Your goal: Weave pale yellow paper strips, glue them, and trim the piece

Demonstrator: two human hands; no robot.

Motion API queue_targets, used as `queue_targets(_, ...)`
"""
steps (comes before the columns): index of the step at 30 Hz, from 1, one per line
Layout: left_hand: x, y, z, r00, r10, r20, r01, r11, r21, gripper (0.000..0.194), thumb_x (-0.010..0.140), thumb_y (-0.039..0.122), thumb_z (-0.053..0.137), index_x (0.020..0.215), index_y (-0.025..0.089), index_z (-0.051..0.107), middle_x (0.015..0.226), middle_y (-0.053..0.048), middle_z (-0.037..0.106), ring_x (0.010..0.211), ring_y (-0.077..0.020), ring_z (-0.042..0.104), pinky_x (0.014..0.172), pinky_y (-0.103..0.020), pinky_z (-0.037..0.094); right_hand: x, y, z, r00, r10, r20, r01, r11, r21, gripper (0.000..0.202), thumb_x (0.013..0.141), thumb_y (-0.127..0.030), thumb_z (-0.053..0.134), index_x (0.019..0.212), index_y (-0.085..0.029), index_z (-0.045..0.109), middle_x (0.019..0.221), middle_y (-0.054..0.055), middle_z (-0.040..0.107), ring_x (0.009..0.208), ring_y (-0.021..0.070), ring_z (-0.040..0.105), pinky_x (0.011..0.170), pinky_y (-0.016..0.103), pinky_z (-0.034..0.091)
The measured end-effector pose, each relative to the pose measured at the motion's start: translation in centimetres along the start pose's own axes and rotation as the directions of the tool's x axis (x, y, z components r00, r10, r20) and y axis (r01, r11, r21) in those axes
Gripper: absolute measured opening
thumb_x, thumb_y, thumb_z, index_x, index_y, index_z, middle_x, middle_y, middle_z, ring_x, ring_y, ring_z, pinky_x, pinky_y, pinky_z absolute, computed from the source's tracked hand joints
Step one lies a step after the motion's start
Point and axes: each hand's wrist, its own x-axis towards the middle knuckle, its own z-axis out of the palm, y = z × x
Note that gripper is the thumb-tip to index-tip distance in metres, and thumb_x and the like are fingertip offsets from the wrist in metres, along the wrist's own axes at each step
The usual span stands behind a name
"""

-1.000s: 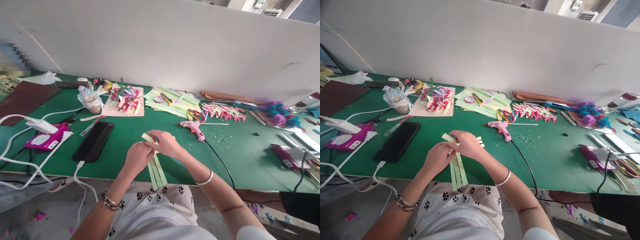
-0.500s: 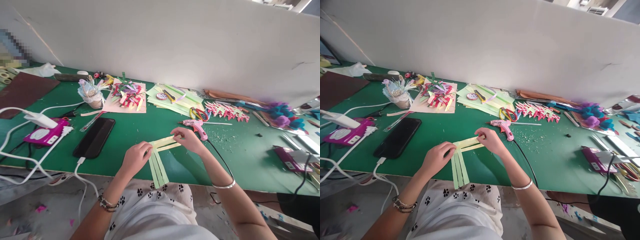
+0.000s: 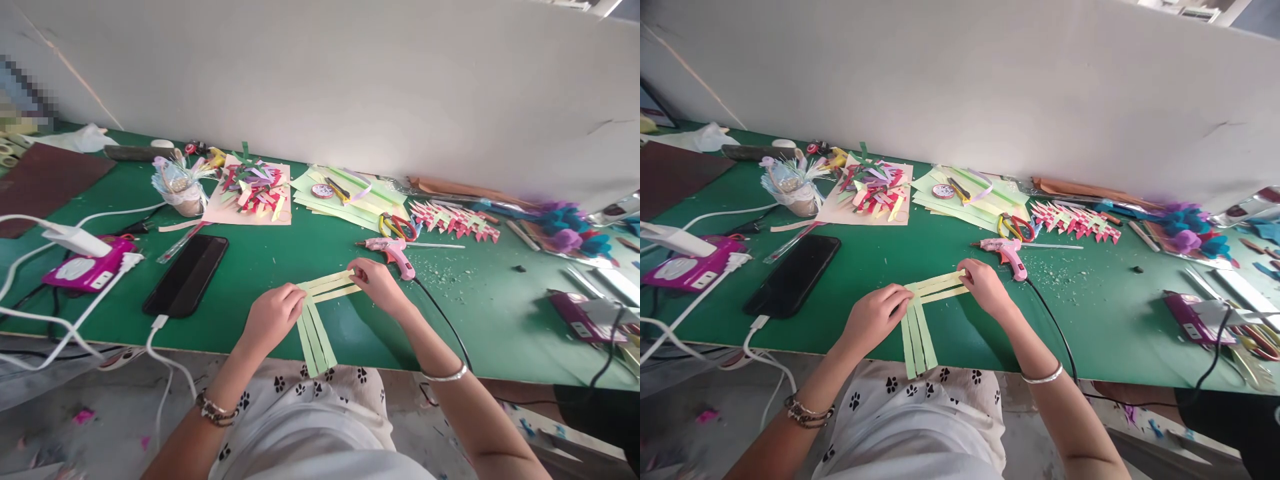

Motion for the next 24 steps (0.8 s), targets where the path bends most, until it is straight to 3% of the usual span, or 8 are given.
queue_targets(8,0.0,0.1,0.1,1.000,0.023,-0.010,-0.022,0.998,0.057,0.022,0.088,0.016,0.040,0.090,0.018,0.062,0.085,-0.002,0.066,0.072,-0.0148,0.061,0.060,-0.026,0.046,0.0,0.4,0.8,1.000,0.001,0.001,-0.001,0.994,-0.111,0.015,0.078,-0.011,0.044,0.089,-0.018,0.052,0.072,0.000,0.050,0.060,0.0119,0.046,0.057,0.022,0.037)
queue_targets(15,0.0,0.1,0.0,0.999,0.032,-0.004,-0.032,0.997,0.068,0.023,0.088,0.016,0.039,0.092,0.018,0.062,0.085,-0.003,0.065,0.072,-0.0144,0.060,0.061,-0.025,0.046,-0.3,-0.1,0.0,0.998,0.028,-0.061,-0.042,0.970,-0.241,0.015,0.082,-0.012,0.042,0.089,-0.017,0.055,0.078,0.005,0.055,0.068,0.0168,0.050,0.060,0.027,0.039)
queue_targets(18,0.1,0.1,-0.1,0.998,0.052,0.024,-0.054,0.995,0.082,0.024,0.088,0.015,0.039,0.097,0.018,0.061,0.086,-0.004,0.064,0.074,-0.0150,0.060,0.061,-0.025,0.046,-1.2,-1.7,-0.1,0.992,-0.083,-0.092,0.045,0.935,-0.351,0.022,0.088,-0.018,0.038,0.094,-0.017,0.060,0.091,0.009,0.057,0.083,0.0206,0.051,0.072,0.032,0.041)
queue_targets(21,0.1,0.2,-0.2,0.996,0.078,0.048,-0.083,0.990,0.110,0.026,0.088,0.014,0.039,0.098,0.019,0.062,0.086,-0.005,0.062,0.073,-0.0159,0.059,0.061,-0.026,0.046,-2.3,-3.7,0.6,0.971,-0.238,0.010,0.219,0.874,-0.433,0.028,0.090,-0.027,0.039,0.109,-0.023,0.060,0.115,0.011,0.052,0.101,0.0247,0.046,0.084,0.038,0.039)
queue_targets(24,0.1,0.1,-0.1,0.995,0.090,0.044,-0.095,0.988,0.125,0.026,0.087,0.014,0.040,0.098,0.019,0.063,0.085,-0.005,0.061,0.072,-0.0159,0.058,0.061,-0.027,0.046,-3.2,-4.9,1.8,0.948,-0.298,0.114,0.317,0.838,-0.445,0.035,0.091,-0.038,0.038,0.121,-0.031,0.053,0.134,0.010,0.039,0.117,0.0287,0.036,0.095,0.046,0.031)
